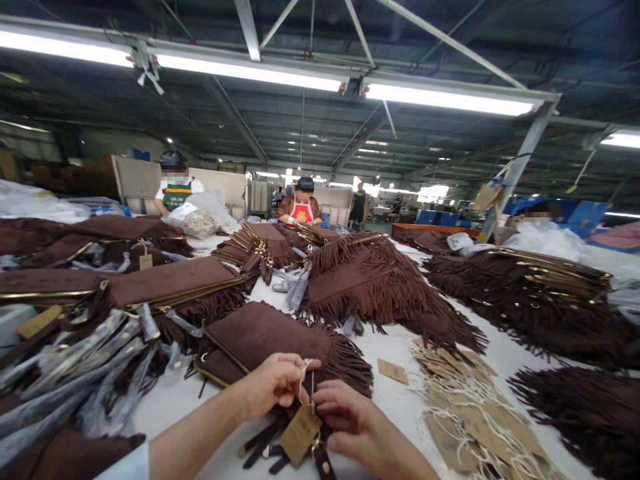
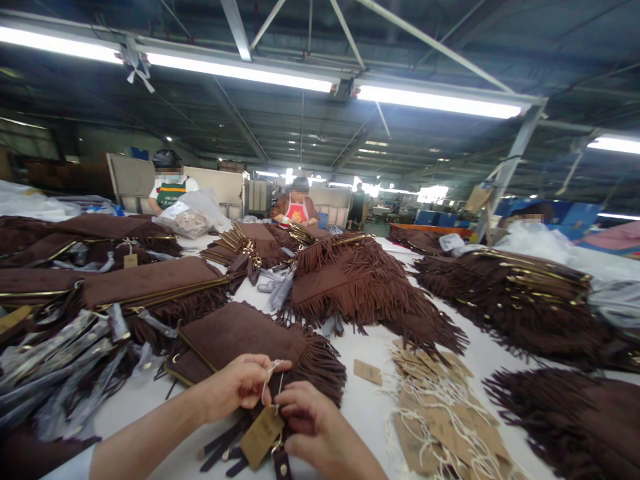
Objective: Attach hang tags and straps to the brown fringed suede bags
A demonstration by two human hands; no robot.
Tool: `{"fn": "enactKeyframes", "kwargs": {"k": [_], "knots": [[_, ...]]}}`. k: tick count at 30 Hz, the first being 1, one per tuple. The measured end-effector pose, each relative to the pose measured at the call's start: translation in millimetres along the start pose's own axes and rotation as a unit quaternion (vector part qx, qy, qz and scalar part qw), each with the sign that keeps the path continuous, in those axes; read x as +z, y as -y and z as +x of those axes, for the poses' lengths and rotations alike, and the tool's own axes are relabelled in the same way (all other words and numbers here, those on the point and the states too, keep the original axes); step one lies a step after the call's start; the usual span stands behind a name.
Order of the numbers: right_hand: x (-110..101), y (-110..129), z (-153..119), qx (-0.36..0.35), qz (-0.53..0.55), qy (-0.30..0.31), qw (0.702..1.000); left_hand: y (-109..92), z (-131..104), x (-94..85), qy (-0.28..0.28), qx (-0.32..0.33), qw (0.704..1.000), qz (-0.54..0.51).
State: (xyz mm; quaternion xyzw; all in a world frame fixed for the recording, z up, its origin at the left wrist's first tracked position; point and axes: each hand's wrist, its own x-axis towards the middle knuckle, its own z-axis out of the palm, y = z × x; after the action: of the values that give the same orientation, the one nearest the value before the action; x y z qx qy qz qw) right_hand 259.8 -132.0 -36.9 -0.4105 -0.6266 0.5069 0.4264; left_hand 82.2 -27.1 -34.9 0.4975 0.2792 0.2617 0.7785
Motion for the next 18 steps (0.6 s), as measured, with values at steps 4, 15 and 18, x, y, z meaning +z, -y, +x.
{"fn": "enactKeyframes", "kwargs": {"k": [4, 15, 18], "knots": [[11.3, -1.3, 7.1, -0.037, -0.221, -0.046, 0.974, 0.4, -0.1, 0.0, -0.015, 0.000, 1.000, 0.011], [25.0, -14.8, 15.9, -0.027, -0.451, -0.008, 0.892, 3.0, 3.6, -8.2, -0.007, 0.005, 0.999, -0.039], [13.9, -27.0, 18.8, -0.089, -0.277, -0.090, 0.952, 2.5, 3.1, -8.6, -0.019, 0.001, 0.999, -0.050]]}}
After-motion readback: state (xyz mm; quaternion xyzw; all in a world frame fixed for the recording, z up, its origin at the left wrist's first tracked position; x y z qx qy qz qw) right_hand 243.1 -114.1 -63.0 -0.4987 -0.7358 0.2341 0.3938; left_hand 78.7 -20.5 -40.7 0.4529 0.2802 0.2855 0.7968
